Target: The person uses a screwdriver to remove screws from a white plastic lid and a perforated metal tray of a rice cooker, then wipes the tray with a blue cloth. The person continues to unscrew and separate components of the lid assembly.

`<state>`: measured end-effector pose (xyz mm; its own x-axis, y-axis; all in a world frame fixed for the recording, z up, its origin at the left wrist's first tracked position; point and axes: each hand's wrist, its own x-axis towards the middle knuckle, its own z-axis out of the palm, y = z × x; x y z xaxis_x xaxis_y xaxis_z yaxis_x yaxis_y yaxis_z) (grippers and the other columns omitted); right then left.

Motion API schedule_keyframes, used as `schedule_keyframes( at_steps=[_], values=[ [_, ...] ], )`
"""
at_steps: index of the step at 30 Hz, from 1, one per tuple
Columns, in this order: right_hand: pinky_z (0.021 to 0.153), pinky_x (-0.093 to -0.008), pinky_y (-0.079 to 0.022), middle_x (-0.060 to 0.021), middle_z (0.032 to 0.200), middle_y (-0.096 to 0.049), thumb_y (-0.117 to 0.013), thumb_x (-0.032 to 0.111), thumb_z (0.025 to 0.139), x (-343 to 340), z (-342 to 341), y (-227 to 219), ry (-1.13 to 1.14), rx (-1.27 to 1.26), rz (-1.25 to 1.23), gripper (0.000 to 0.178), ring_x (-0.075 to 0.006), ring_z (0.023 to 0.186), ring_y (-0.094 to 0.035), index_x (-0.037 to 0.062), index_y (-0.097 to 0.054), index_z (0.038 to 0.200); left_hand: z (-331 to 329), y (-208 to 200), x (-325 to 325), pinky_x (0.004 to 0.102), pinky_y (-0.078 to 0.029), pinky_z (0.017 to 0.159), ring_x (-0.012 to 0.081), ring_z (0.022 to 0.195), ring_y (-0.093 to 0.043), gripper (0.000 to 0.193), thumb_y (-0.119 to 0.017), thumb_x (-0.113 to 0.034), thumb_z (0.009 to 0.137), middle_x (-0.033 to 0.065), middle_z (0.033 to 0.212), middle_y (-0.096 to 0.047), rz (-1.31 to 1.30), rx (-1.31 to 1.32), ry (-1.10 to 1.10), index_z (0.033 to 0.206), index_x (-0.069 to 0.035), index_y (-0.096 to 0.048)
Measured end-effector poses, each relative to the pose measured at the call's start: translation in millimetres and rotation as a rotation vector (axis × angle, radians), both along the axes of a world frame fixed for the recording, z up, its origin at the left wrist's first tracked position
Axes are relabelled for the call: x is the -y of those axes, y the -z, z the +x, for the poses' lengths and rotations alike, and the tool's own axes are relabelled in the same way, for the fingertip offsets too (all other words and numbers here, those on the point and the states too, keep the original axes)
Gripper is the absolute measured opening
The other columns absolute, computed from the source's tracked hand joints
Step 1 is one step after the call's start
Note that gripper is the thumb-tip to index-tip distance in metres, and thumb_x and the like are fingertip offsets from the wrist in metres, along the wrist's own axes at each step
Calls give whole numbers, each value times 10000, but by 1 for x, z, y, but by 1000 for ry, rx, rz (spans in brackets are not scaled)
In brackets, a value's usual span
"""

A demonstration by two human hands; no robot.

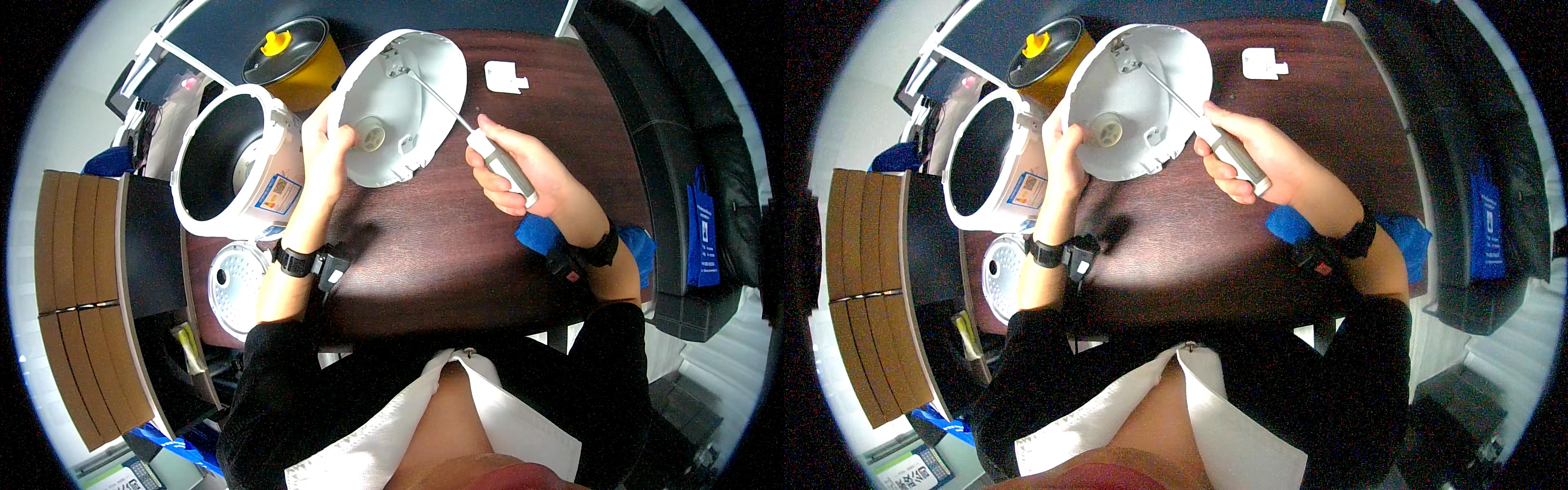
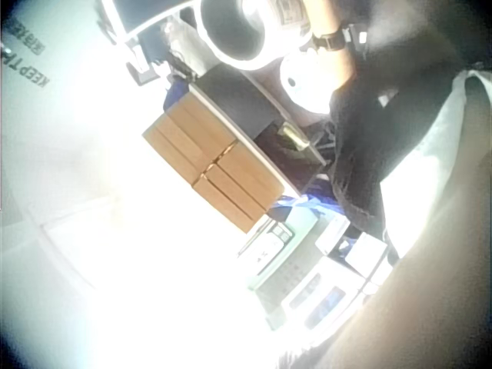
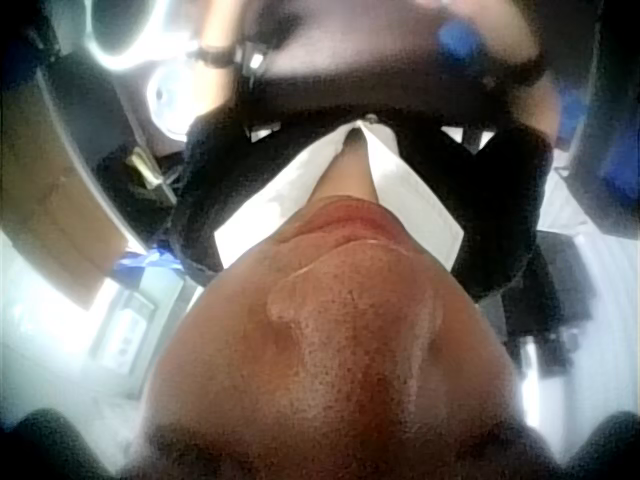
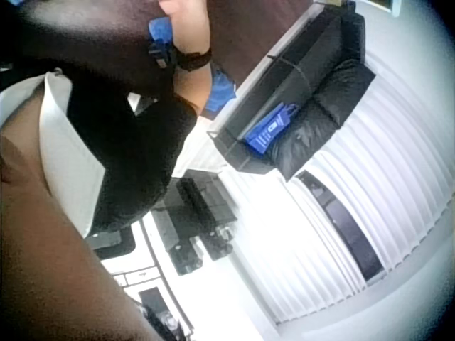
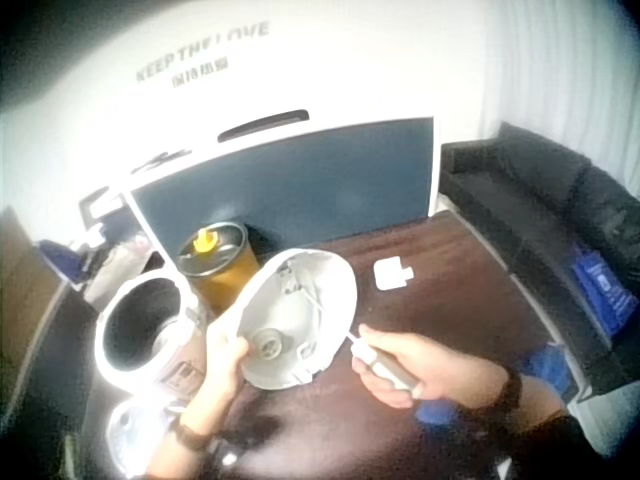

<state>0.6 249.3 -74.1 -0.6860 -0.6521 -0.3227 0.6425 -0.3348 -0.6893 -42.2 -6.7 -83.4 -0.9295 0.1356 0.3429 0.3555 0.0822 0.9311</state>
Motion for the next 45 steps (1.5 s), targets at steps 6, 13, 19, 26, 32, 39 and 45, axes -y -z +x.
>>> schedule_keyframes(
  at_steps=[6, 13, 19, 26, 32, 39, 45],
  values=[
    [254, -234, -324, 7, 464, -400, -229, 447, 997, 1, 3, -9, -24, 56, -65, 504, -100, 285, -369, 66, -486, 789, 1, 0, 1, 243, -428, 760, 141, 878, -543, 526, -497, -173, 667, 67, 970, -605, 5, -14, -12, 1137, 55, -560],
    [250, -234, -312, 8, 474, -404, -207, 458, 995, 0, 2, -6, -84, 77, -137, 508, -102, 282, -365, 67, -466, 800, 4, -2, -4, 239, -413, 759, 145, 887, -540, 573, -518, -279, 678, 64, 989, -605, -16, -31, -15, 1141, 57, -554],
    [250, -239, -315, 5, 481, -411, -201, 468, 993, -1, 2, -5, -93, 112, -181, 509, -109, 283, -376, 68, -453, 804, 6, -4, -3, 243, -438, 740, 142, 863, -549, 528, -502, -169, 656, 65, 959, -608, 11, -33, -22, 1134, 47, -562],
    [249, -247, -320, -6, 485, -413, -210, 473, 989, -1, 1, -4, -102, 152, -275, 510, -121, 288, -392, 63, -451, 803, 8, -3, -6, 237, -422, 732, 126, 867, -540, 561, -515, -280, 697, 55, 976, -608, -47, -53, -34, 1145, 56, -552],
    [268, -257, -277, 1, 511, -403, -266, 479, 981, -3, 0, 4, -176, 158, -358, 480, -119, 302, -361, 76, -478, 827, 7, 2, -6, 292, -444, 855, 180, 949, -565, 572, -489, -94, 608, 97, 1001, -616, 9, -110, -41, 1158, 51, -552],
    [262, -261, -298, -32, 563, -439, -251, 500, 976, 1, 12, -4, -176, 148, -376, 495, -123, 300, -362, 81, -473, 833, 16, 8, -17, 314, -439, 878, 209, 940, -599, 593, -517, -81, 581, 136, 1001, -621, -150, -378, -99, 1164, 31, -525],
    [253, -259, -300, -38, 559, -450, -256, 502, 976, -2, 6, -3, -175, 32, -230, 505, -121, 303, -378, 74, -484, 833, 17, 9, -12, 314, -438, 869, 205, 937, -591, 601, -523, -121, 579, 124, 991, -614, -119, -370, -90, 1160, 34, -526]
  ],
)
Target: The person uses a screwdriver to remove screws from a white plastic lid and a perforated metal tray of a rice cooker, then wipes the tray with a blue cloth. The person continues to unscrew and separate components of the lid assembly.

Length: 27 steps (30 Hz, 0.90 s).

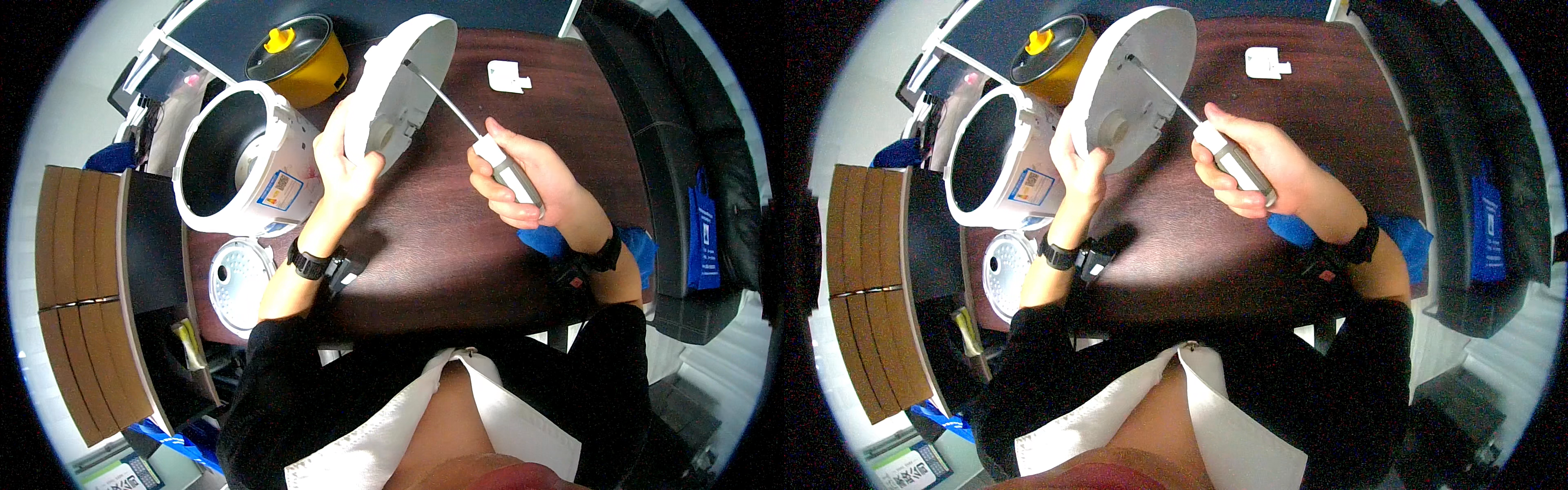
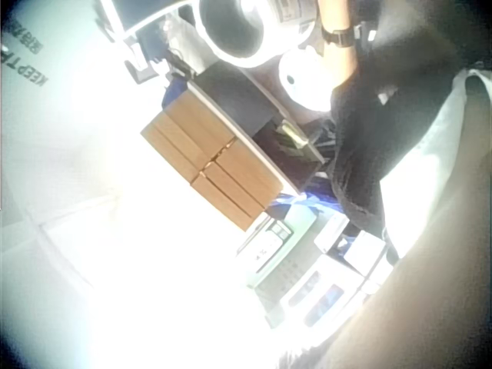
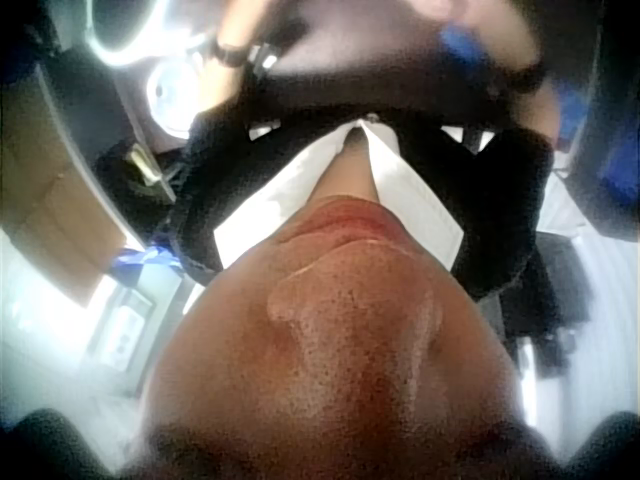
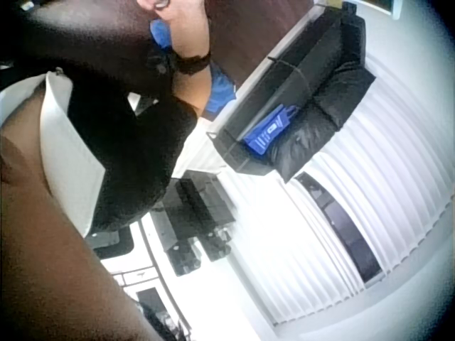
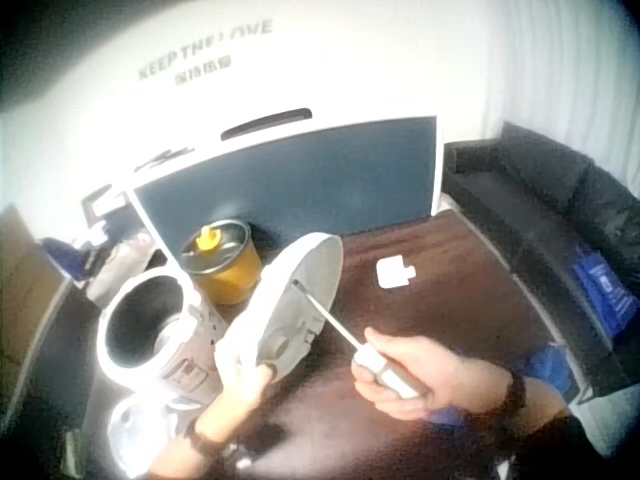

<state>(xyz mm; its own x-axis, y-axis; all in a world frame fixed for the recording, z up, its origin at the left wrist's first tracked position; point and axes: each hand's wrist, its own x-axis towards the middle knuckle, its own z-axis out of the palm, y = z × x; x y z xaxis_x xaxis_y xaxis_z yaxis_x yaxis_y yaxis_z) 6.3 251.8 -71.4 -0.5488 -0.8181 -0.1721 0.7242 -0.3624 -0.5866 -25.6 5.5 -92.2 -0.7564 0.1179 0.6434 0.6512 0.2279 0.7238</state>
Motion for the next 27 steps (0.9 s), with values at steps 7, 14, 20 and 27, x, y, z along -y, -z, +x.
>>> schedule_keyframes(
  at_steps=[7, 14, 20, 27],
  values=[
    [347, -317, -399, -74, 495, -499, -408, 432, 965, -8, -3, 1, 264, -662, 763, 429, -210, 364, -505, 47, -507, 803, 1, -12, 5, 307, -430, 869, 199, 942, -572, 601, -526, -160, 584, 113, 997, -608, -14, 85, 19, 1148, 46, -531],
    [548, -475, -469, -185, 637, -596, -546, 402, 892, -18, -4, -13, 600, -1607, 1602, 367, -379, 621, -604, 41, -544, 827, -7, -21, 14, 247, -433, 736, 152, 816, -544, 573, -537, -190, 566, 55, 912, -598, 119, 319, 142, 1086, 48, -570],
    [389, -324, -413, -88, 530, -533, -478, 434, 934, -19, -3, -18, 435, -974, 1095, 415, -219, 408, -531, 36, -546, 837, -11, -13, 14, 228, -423, 700, 143, 777, -543, 484, -511, -181, 594, 56, 864, -596, 232, 341, 111, 1012, 55, -571],
    [283, -194, -331, -22, 573, -483, -286, 376, 1002, -1, 11, -18, 300, -327, 321, 423, -69, 330, -406, 22, -508, 933, -11, -16, 12, 225, -422, 718, 137, 774, -545, 447, -498, -155, 615, 49, 875, -597, 290, 324, 107, 1007, 46, -577]
  ],
)
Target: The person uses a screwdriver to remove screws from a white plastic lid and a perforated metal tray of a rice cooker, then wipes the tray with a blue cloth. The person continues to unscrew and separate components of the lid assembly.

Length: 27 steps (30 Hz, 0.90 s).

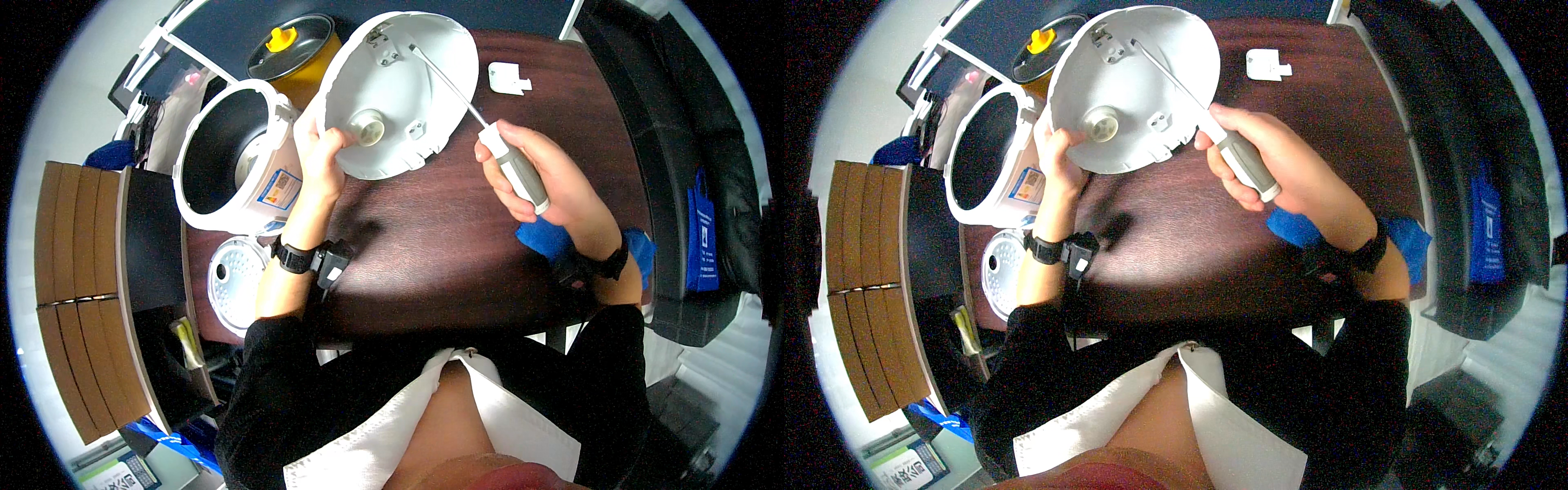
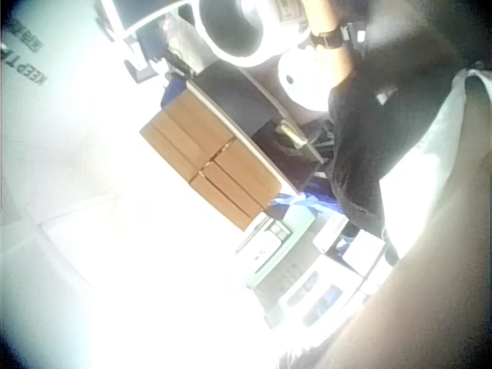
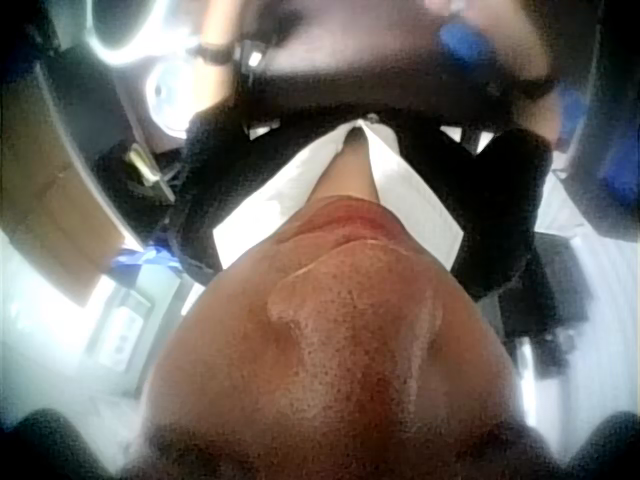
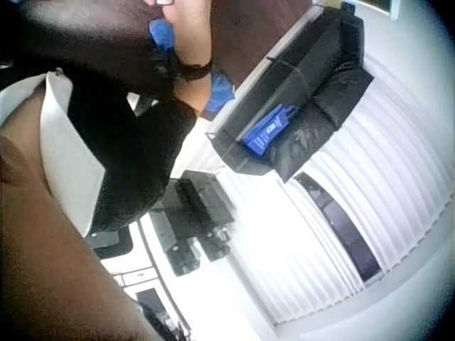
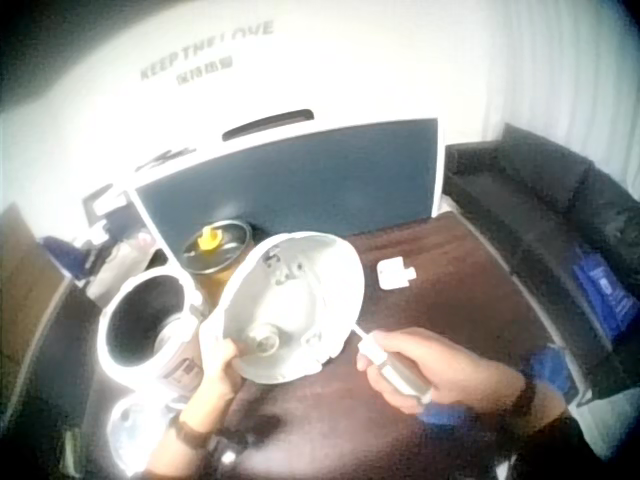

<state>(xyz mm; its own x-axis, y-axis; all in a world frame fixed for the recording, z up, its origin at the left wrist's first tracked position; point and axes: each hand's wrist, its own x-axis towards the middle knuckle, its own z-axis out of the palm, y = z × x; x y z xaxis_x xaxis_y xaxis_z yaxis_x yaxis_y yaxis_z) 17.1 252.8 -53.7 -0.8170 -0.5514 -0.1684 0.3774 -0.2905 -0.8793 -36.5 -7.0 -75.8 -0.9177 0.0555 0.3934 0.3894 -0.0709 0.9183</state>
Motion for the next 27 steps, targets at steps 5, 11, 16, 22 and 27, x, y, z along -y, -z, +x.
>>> schedule_keyframes(
  at_steps=[5, 11, 16, 22, 27],
  values=[
    [296, -197, -346, -32, 594, -478, -302, 320, 1007, 6, 3, 4, -86, 136, -120, 375, -75, 344, -418, 2, -499, 976, -1, 2, 2, 219, -410, 707, 127, 777, -538, 446, -511, -168, 617, 42, 871, -596, -38, -2, -8, 1007, 37, -584],
    [309, -209, -333, -26, 615, -469, -322, 335, 1006, 10, 5, 4, -35, 140, -92, 383, -74, 360, -419, 0, -507, 1004, 5, -2, -5, 211, -399, 683, 116, 776, -531, 456, -516, -161, 619, 36, 874, -594, -38, 5, -2, 1022, 39, -582],
    [314, -212, -330, -29, 616, -468, -338, 341, 1003, 10, 5, 4, -38, 173, -99, 380, -76, 361, -408, 3, -510, 1005, 7, -1, -7, 210, -401, 693, 119, 781, -528, 493, -515, -167, 616, 38, 883, -590, -61, -8, 3, 1054, 53, -570],
    [318, -220, -324, -29, 613, -468, -336, 342, 1002, 10, 9, 5, -15, 159, -94, 378, -83, 359, -402, 7, -510, 995, 6, 0, -8, 214, -409, 708, 127, 790, -536, 504, -511, -159, 618, 53, 899, -599, -52, -34, -14, 1068, 63, -563],
    [318, -217, -328, -26, 609, -470, -324, 337, 1004, 10, 8, 5, -1, 148, -85, 378, -81, 356, -402, 8, -509, 988, 7, -3, -9, 214, -407, 706, 129, 789, -537, 504, -511, -168, 621, 51, 892, -599, -15, -11, -21, 1068, 55, -572]
  ],
)
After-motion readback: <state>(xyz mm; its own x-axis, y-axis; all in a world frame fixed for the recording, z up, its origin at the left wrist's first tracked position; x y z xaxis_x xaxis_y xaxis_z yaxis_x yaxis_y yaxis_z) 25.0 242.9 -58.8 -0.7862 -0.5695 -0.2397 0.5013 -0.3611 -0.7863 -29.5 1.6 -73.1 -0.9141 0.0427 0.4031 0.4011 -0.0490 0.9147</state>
